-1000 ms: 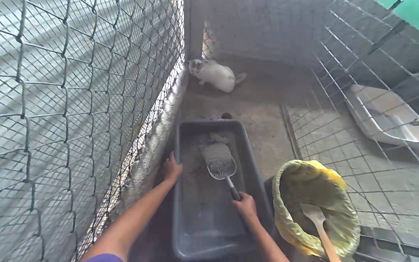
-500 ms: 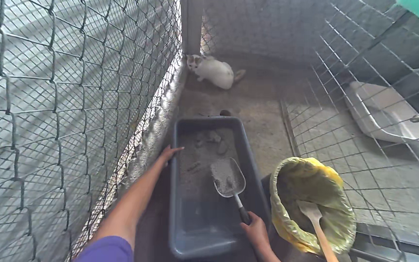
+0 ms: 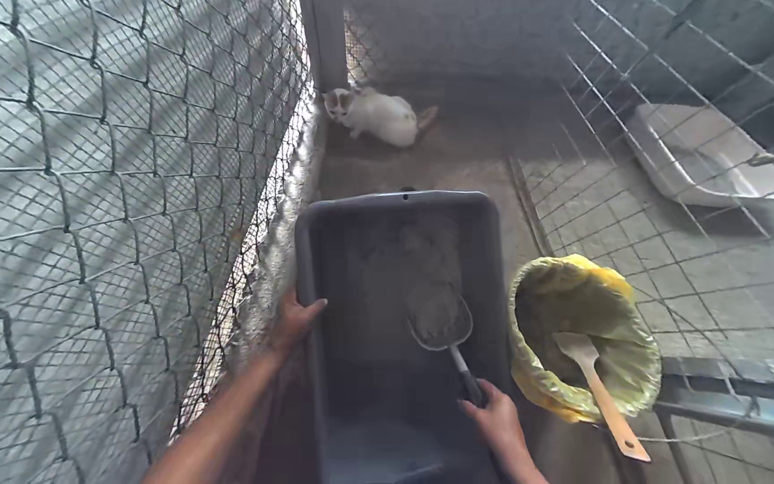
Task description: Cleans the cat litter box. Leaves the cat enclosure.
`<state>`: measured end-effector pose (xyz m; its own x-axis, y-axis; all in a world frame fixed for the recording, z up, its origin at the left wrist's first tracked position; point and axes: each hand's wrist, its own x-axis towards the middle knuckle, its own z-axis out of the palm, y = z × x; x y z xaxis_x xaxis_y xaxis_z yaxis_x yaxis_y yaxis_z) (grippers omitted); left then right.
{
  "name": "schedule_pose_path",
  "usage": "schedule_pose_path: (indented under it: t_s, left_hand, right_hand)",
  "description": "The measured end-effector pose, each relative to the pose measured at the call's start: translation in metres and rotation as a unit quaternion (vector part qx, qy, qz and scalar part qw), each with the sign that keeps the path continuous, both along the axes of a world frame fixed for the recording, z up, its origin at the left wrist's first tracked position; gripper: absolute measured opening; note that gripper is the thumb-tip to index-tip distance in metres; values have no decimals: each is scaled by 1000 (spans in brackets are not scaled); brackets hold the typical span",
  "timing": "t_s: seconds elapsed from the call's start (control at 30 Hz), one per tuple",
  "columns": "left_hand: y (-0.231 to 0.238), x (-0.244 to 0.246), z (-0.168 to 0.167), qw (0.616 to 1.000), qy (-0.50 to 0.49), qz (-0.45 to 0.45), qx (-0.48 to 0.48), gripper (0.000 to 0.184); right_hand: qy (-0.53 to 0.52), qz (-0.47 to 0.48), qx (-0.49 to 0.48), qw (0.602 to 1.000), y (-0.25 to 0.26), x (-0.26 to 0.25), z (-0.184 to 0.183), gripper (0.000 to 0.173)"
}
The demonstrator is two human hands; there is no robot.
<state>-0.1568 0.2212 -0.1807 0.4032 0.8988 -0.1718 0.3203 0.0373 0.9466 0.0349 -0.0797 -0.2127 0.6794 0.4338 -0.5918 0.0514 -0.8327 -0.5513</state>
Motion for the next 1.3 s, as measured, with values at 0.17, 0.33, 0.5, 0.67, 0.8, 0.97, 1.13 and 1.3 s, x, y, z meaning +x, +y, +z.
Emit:
schedule_pose_path:
  t_s: [0.17,0.33,0.5,0.67,0.8,0.97,1.13,1.3]
  left_hand:
    - [-12,-9,-2,999,-45,12,16,52]
    - [31,4,-31,999,-3,10,-50,51]
    - [68,8,-81,993,43,16,-112,52]
    - [88,14,-91,977,176,-19,-121,64]
    - [92,7,-106,974,207,-33,-83,85]
    - [74,-15,-107,962,266,-36,57,80]
    - [42,-31,-109,953,212,-35,213,80]
    - [9,-30,-122,889,129,-94,430,82]
  right_hand:
    - [-53,-23,94,994,27,-4,7,38]
    - [-46,38,44,997,36,2,-5,40]
    - [18,23,70,997,14,-17,-6,35]
    - [67,18,68,995,11,-10,-7,32]
    - [51,42,79,995,11,-13,-11,33]
    - [21,24,121,992,21,-10,-11,35]
    - [-17,53,126,990,25,-1,-6,36]
    - [-28,76,118,990,24,-2,2,38]
